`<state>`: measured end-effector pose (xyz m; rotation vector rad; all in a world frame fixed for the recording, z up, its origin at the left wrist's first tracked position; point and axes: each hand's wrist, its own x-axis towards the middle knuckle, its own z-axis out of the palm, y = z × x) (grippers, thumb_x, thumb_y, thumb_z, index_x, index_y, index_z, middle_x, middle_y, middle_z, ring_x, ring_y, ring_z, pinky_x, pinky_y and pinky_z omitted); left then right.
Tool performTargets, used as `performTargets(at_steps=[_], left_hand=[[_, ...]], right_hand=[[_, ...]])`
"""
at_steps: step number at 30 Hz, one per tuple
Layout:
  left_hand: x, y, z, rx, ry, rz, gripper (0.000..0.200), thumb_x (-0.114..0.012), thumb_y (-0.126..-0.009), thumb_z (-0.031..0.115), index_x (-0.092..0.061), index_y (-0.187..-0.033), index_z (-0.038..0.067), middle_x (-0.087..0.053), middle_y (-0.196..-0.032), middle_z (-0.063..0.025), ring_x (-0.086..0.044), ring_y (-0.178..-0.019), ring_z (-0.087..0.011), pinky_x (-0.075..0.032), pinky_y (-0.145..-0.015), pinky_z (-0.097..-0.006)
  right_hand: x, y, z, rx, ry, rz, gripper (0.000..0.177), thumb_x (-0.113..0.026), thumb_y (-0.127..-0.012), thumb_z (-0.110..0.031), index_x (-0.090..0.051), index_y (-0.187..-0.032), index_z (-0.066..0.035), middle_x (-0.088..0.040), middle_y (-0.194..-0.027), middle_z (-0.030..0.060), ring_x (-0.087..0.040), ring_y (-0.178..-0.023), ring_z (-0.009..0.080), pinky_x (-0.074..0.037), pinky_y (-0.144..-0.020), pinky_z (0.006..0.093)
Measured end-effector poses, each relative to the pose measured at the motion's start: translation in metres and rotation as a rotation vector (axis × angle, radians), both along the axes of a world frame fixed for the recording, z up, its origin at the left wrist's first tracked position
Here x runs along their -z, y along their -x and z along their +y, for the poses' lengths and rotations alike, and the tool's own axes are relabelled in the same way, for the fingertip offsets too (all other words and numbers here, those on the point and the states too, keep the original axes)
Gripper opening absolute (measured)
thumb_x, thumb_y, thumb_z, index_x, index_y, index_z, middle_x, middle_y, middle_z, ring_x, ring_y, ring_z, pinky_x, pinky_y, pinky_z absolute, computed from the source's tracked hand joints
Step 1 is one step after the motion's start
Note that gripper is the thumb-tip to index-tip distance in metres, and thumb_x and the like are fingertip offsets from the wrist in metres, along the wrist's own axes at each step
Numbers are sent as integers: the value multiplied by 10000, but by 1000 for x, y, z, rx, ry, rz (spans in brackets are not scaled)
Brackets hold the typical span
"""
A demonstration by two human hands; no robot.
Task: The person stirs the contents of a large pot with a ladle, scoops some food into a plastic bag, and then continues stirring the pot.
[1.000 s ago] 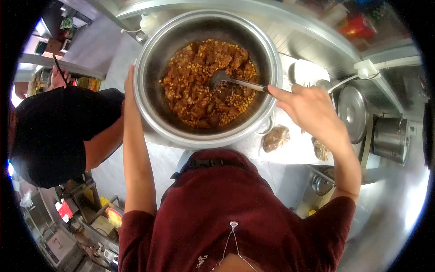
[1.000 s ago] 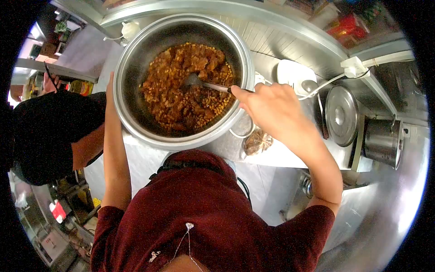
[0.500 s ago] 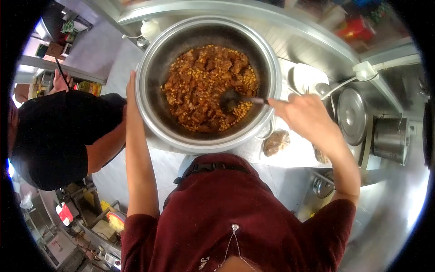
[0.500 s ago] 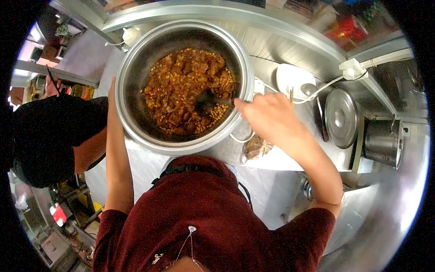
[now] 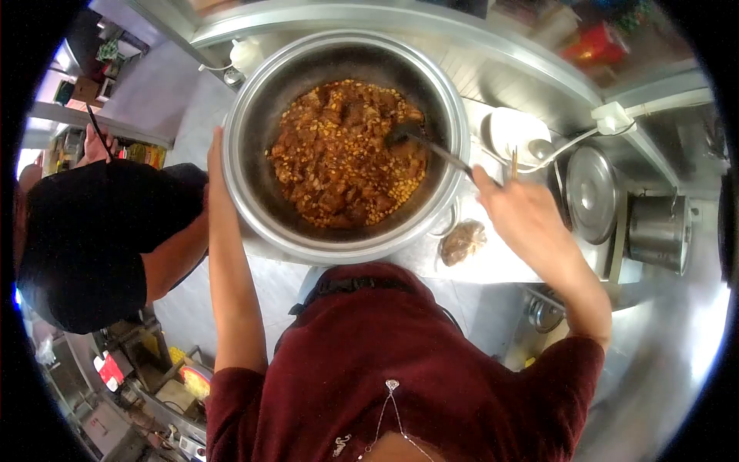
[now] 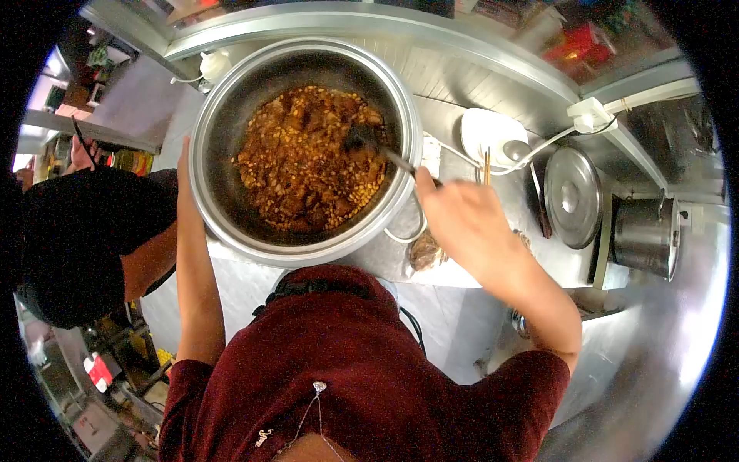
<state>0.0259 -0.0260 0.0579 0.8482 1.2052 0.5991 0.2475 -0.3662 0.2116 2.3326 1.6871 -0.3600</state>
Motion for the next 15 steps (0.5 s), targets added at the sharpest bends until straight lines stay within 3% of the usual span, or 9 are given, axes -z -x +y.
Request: performTargets(at_steps=[2,5,6,9,12,15], left_hand=[[-7,-1,-5,-8,0,4,569,-393,-902,533,-548,-1202,75,-570,-1103,-104,-570,-968,-181,-470,-802,-338],[-2,0,-3,-16,13,-14,523,-429,-906,474,-571,-1149,33,-623,-986,-122,-618,-838,-210,-510,-740,-320],[-1,0,-1,-14,14,-12,523,-429,-906,474,-570,-1150,33,-622,-987,-122,-617,-839,-210,-510,-741,-320],[0,1,0,-9,12,-19,524,-430,-906,474,-570,-1151,33,-622,-990,-122,-616,-842,-210,-509,-743,-319],[2,1,1,-3,14,-15,525,-430,-905,475,-569,-1152,33,-621,-992,-122,-616,-844,-210,-508,-745,-319],[4,1,1,1,12,-19,526,-431,-905,475,-568,-1154,33,-620,-995,-122,-615,-847,-210,-507,-747,-319]], right_hand=[[-23,4,-16,-109,22,-33,288,-461,-859,-82,-559,-1104,33,-577,-604,144,-608,-582,290,-464,-513,380],[-47,-6,-12,-42,-30,76,281,-474,-846,-82,-576,-1084,24,-580,-595,142,-606,-558,277,-469,-517,375],[-47,-8,-12,-60,-84,-5,273,-493,-827,-81,-590,-1063,17,-573,-578,137,-607,-552,273,-473,-517,370],[-31,-9,3,-84,-100,-139,275,-509,-813,-84,-585,-1054,25,-575,-585,142,-614,-585,283,-479,-534,378],[16,-25,26,-108,-147,-56,264,-505,-816,-83,-578,-1045,28,-583,-602,154,-623,-643,296,-488,-563,398],[10,-28,32,-48,-137,-25,258,-512,-816,-91,-581,-1044,7,-591,-618,160,-626,-661,303,-488,-575,409]])
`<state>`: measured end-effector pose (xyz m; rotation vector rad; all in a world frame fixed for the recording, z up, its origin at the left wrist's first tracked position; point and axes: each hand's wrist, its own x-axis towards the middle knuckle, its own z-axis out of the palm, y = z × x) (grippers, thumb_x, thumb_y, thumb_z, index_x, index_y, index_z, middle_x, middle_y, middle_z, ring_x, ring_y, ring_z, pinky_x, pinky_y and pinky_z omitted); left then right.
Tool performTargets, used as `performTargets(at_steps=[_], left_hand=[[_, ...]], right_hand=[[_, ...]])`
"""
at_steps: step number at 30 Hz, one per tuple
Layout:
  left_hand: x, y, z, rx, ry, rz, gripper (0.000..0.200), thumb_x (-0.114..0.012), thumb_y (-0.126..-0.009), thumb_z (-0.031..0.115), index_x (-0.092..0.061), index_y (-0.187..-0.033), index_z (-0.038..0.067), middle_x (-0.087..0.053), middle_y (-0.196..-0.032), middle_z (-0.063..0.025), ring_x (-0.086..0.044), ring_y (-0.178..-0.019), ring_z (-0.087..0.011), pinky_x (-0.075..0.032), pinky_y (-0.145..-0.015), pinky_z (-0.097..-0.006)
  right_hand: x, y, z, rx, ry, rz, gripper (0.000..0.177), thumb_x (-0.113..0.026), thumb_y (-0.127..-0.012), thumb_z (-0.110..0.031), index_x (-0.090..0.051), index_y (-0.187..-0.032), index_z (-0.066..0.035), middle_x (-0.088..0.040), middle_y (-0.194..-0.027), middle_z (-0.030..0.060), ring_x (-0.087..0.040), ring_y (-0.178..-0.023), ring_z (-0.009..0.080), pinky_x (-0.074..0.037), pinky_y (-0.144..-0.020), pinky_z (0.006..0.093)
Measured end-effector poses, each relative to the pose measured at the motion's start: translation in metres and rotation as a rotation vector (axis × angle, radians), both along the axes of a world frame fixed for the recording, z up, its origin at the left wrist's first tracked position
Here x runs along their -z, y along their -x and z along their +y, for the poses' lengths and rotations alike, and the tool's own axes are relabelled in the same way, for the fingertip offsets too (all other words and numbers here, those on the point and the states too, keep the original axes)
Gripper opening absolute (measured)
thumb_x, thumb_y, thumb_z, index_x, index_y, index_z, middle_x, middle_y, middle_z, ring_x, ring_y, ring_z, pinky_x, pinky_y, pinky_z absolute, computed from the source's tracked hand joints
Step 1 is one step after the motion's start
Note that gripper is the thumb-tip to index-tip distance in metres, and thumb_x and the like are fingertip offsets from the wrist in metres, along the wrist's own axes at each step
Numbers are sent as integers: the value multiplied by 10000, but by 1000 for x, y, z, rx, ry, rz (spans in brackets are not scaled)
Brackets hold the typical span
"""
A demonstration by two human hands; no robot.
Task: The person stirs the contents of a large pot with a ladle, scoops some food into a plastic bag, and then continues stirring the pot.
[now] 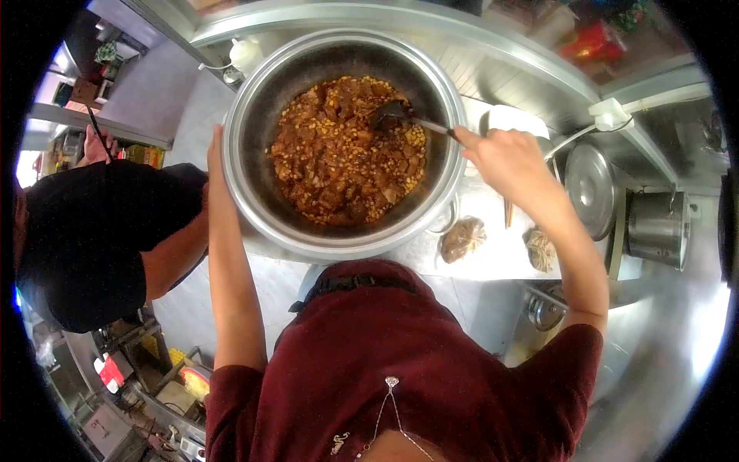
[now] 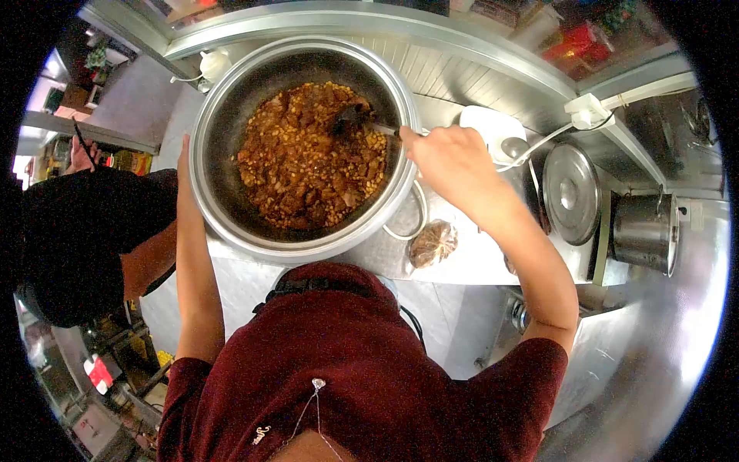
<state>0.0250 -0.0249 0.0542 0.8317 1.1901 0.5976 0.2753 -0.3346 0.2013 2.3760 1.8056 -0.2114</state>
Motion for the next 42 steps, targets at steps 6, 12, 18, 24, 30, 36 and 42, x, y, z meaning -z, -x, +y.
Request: performTargets(at_steps=[6,12,18,24,30,36,42], left_hand=[[0,2,3,6,-4,-4,528,-432,-904,477,-567,-1156,33,-619,-1000,-122,-613,-852,-210,-505,-751,-318],[-1,4,3,4,-18,3,530,-433,-903,478,-565,-1159,33,-617,-1005,-123,-612,-858,-210,-503,-755,-317],[3,4,4,6,-13,-2,532,-434,-903,479,-564,-1161,33,-616,-1010,-123,-610,-863,-210,-501,-758,-316],[5,4,7,11,-10,-7,533,-435,-902,480,-562,-1164,33,-614,-1015,-123,-609,-868,-210,-499,-762,-315],[6,5,7,17,-6,-11,535,-436,-901,481,-560,-1166,33,-613,-1020,-123,-607,-874,-210,-497,-766,-314],[6,8,8,14,-8,-9,537,-437,-900,482,-559,-1169,33,-611,-1025,-123,-605,-879,-210,-495,-770,-313],[9,9,7,4,-10,-2,539,-438,-900,483,-557,-1171,33,-610,-1030,-123,-604,-884,-210,-493,-774,-312]], right_hand=[[15,8,5,-19,-65,9,263,-550,-826,-152,-589,-1060,-40,-610,-651,161,-633,-683,306,-488,-582,413],[17,6,15,-79,-106,51,335,-561,-843,-219,-572,-1158,-104,-554,-555,106,-575,-543,253,-453,-512,358],[14,10,-23,-241,-29,-16,348,-513,-822,-153,-567,-1163,-108,-574,-612,98,-603,-575,268,-458,-513,377],[-17,9,-40,-137,-36,-13,276,-560,-809,-200,-636,-1071,-161,-568,-618,81,-597,-563,229,-468,-530,363],[-9,21,-22,-170,-70,116,332,-595,-799,-238,-603,-1129,-207,-584,-697,79,-597,-578,243,-465,-522,366],[3,30,-24,-309,96,60,423,-506,-783,-75,-544,-1203,-97,-576,-726,121,-607,-622,240,-464,-569,343],[-26,12,-35,-262,49,19,372,-555,-786,-134,-587,-1156,-144,-573,-708,113,-593,-557,227,-459,-497,343]])
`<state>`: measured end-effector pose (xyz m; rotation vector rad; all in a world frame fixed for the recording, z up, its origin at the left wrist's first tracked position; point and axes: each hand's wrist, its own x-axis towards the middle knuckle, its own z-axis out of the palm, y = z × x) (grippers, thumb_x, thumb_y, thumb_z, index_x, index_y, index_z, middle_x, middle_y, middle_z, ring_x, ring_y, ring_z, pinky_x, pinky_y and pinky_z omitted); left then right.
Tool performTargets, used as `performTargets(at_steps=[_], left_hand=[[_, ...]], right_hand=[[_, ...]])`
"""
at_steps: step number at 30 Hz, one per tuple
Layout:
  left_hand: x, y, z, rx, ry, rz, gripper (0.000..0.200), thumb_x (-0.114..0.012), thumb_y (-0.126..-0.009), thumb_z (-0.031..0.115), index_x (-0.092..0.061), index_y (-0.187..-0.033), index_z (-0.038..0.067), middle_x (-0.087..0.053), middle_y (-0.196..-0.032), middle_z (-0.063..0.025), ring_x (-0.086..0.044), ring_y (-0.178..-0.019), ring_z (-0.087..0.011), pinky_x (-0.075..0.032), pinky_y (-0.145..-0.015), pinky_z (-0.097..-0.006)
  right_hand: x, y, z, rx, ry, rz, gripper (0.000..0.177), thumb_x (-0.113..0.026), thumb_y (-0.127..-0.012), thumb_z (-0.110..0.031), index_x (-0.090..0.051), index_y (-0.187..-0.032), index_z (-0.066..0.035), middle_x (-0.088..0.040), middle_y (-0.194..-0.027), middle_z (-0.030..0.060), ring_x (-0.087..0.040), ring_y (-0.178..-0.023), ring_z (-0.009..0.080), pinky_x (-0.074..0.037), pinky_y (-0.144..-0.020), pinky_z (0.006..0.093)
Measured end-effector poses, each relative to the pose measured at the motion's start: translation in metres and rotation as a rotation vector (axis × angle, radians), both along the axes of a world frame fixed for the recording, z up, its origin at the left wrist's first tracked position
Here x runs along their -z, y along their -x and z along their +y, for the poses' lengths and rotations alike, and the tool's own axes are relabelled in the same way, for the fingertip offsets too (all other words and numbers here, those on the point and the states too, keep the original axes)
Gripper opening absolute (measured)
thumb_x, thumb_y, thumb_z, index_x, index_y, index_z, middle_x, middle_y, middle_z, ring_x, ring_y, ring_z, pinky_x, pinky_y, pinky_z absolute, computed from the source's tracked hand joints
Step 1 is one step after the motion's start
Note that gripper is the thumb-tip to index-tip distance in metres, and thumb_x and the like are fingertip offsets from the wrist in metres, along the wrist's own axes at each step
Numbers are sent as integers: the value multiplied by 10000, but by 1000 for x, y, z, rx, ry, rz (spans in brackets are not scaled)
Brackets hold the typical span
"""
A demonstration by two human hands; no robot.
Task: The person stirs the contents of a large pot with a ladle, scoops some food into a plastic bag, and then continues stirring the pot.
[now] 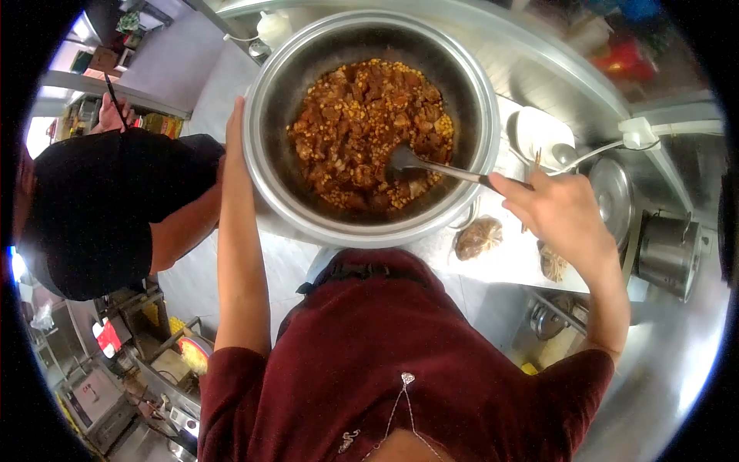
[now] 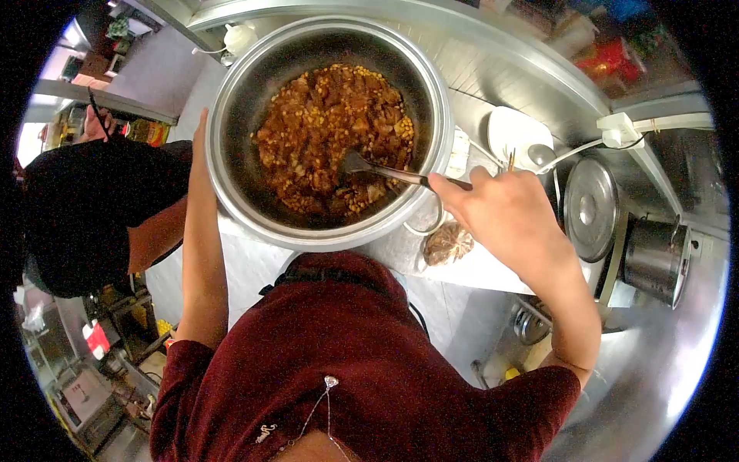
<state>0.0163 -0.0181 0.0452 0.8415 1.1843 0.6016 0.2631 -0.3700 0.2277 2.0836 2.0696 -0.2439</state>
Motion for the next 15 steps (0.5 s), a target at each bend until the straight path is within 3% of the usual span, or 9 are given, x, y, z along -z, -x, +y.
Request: performTargets(at_steps=[4,9,12,15], left_hand=[[1,-2,1,6,-5,3,541,-439,-899,484,-556,-1173,33,-609,-1033,-123,-603,-888,-210,-492,-777,-312],[0,-2,2,2,-15,4,542,-440,-899,485,-555,-1175,33,-607,-1037,-123,-601,-892,-210,-490,-780,-311],[1,-2,3,-4,-16,5,543,-440,-898,486,-554,-1177,33,-607,-1040,-123,-601,-895,-210,-489,-782,-311],[2,-3,4,-4,-20,6,544,-441,-898,486,-554,-1178,33,-606,-1042,-123,-600,-898,-210,-488,-784,-310]], right_hand=[[22,11,14,-3,-67,46,381,-537,-792,-137,-580,-1167,-187,-578,-713,101,-604,-584,232,-463,-519,347],[33,16,13,-55,-11,18,444,-510,-761,-76,-552,-1201,-116,-584,-729,99,-606,-603,234,-451,-556,351],[16,9,4,-8,41,19,406,-528,-789,-117,-563,-1192,-142,-584,-719,90,-603,-597,232,-452,-560,360],[14,6,4,29,-61,79,350,-555,-826,-227,-575,-1173,-188,-574,-692,71,-593,-572,230,-454,-552,353]])
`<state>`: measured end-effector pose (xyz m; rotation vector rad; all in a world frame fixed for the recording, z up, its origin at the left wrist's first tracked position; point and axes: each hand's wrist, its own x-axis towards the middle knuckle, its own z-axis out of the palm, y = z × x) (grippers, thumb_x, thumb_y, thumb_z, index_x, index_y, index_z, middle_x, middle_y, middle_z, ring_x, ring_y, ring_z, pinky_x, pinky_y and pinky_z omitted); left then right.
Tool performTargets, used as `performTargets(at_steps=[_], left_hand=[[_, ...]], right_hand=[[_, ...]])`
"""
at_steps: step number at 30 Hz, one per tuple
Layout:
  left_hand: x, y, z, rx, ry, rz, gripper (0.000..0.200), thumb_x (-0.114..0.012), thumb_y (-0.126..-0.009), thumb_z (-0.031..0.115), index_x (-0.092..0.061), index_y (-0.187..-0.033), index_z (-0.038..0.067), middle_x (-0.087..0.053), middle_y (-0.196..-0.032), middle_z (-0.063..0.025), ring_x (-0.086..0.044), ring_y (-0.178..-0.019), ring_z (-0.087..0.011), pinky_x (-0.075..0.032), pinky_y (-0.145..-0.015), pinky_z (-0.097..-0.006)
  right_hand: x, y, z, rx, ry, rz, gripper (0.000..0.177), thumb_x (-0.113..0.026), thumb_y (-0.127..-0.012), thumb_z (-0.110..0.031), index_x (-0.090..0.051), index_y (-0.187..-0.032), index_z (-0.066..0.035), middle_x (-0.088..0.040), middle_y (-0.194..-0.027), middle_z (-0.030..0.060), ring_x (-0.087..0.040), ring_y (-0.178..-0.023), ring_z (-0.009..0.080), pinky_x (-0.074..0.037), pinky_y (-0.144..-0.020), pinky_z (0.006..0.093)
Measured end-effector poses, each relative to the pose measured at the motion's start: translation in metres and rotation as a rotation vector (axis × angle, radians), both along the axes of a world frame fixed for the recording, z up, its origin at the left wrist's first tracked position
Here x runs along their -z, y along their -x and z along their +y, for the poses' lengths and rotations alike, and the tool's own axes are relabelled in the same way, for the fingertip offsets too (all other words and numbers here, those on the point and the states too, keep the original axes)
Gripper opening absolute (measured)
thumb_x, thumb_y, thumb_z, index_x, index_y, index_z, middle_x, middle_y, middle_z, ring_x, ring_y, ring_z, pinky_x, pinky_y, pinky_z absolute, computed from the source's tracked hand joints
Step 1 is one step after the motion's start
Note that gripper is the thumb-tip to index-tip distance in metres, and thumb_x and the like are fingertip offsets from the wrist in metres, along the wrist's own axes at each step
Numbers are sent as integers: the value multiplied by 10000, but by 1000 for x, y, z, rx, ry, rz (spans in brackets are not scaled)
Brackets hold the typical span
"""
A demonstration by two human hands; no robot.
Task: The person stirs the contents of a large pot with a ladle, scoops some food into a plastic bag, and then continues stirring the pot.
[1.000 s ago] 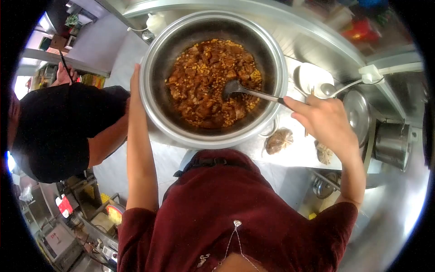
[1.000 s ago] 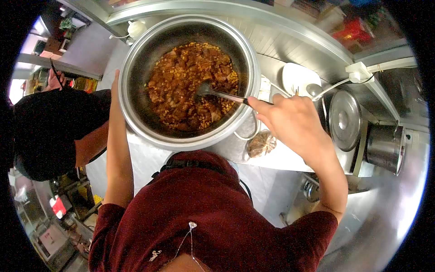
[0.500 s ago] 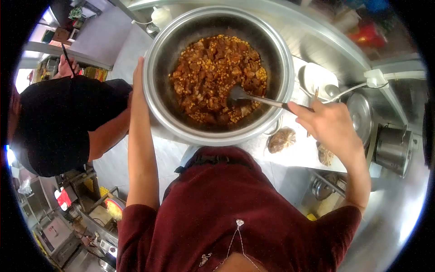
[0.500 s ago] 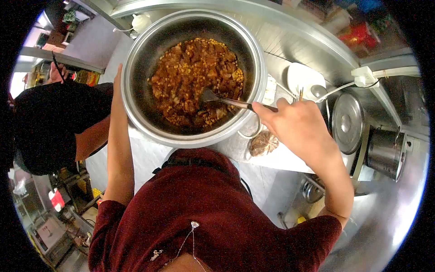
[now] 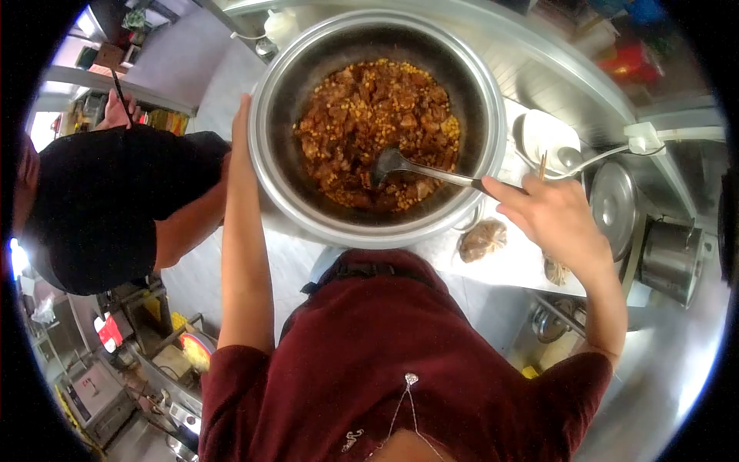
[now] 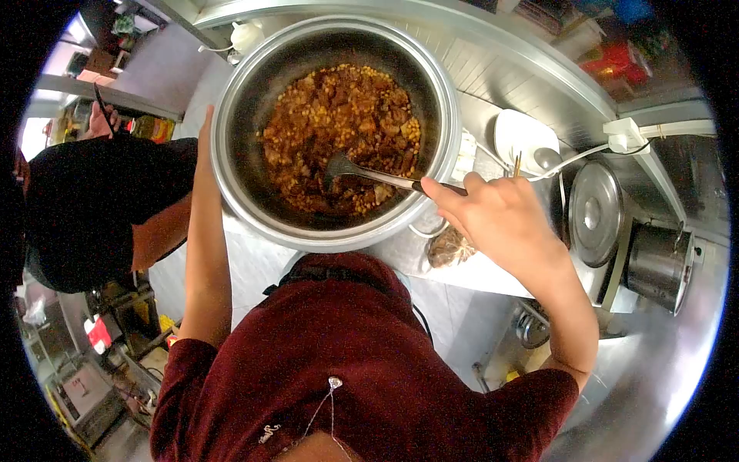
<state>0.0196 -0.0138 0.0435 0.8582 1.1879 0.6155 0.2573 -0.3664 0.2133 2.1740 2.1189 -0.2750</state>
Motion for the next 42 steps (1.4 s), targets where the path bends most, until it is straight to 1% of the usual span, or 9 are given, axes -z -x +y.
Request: performTargets(at_steps=[8,16,19,23,32,34,36,39,42], left_hand=[[1,3,0,-6,1,1,547,-442,-897,488,-552,-1181,33,-604,-1049,-123,-598,-905,-210,-486,-789,-309],[2,3,0,-15,-10,8,550,-444,-896,489,-550,-1185,33,-602,-1055,-123,-596,-912,-210,-483,-794,-308],[1,4,2,-16,-23,12,551,-444,-895,490,-549,-1186,33,-601,-1058,-123,-595,-915,-209,-482,-796,-307],[1,8,1,-25,-26,9,553,-445,-895,491,-548,-1188,33,-600,-1061,-123,-594,-918,-209,-481,-799,-307],[6,4,-1,-11,-17,8,556,-446,-894,492,-545,-1191,33,-598,-1069,-123,-591,-926,-209,-478,-804,-305],[6,5,-1,-9,-21,7,557,-447,-893,493,-545,-1192,33,-597,-1070,-123,-591,-928,-209,-477,-806,-305],[6,4,1,-5,-29,8,557,-447,-893,493,-544,-1193,33,-597,-1072,-123,-590,-930,-209,-476,-807,-305],[7,6,3,-10,-44,20,559,-448,-893,494,-544,-1194,33,-596,-1074,-123,-590,-932,-209,-475,-809,-304],[11,8,3,-25,-54,34,560,-448,-892,494,-543,-1196,33,-595,-1077,-123,-589,-935,-209,-474,-811,-304]], right_hand=[[42,17,18,-56,-42,-20,443,-542,-728,-41,-551,-1171,-57,-582,-677,119,-601,-547,232,-471,-491,352],[35,-3,41,85,-185,-25,436,-521,-773,-60,-519,-1208,-81,-563,-661,117,-616,-580,240,-458,-481,347],[72,-4,55,111,-291,-178,407,-564,-847,-255,-511,-1244,-181,-542,-647,94,-554,-512,236,-447,-461,324],[34,-3,22,89,-30,-108,432,-524,-803,-106,-514,-1235,-107,-591,-702,128,-604,-574,252,-464,-528,375],[21,2,25,561,112,384,293,-568,-833,-279,-628,-1088,-150,-588,-631,114,-605,-630,281,-462,-594,397],[52,9,42,489,-1,299,290,-576,-833,-273,-631,-1086,-144,-590,-632,99,-578,-580,253,-459,-563,369],[75,10,52,79,-356,-133,294,-587,-833,-271,-638,-1088,-134,-576,-603,68,-525,-485,188,-447,-497,313],[42,-12,53,223,-188,197,280,-575,-834,-243,-613,-1087,-128,-621,-675,161,-623,-635,284,-490,-591,396],[33,-11,39,241,-172,25,313,-580,-827,-232,-592,-1123,-130,-593,-613,152,-626,-621,288,-481,-563,411]])
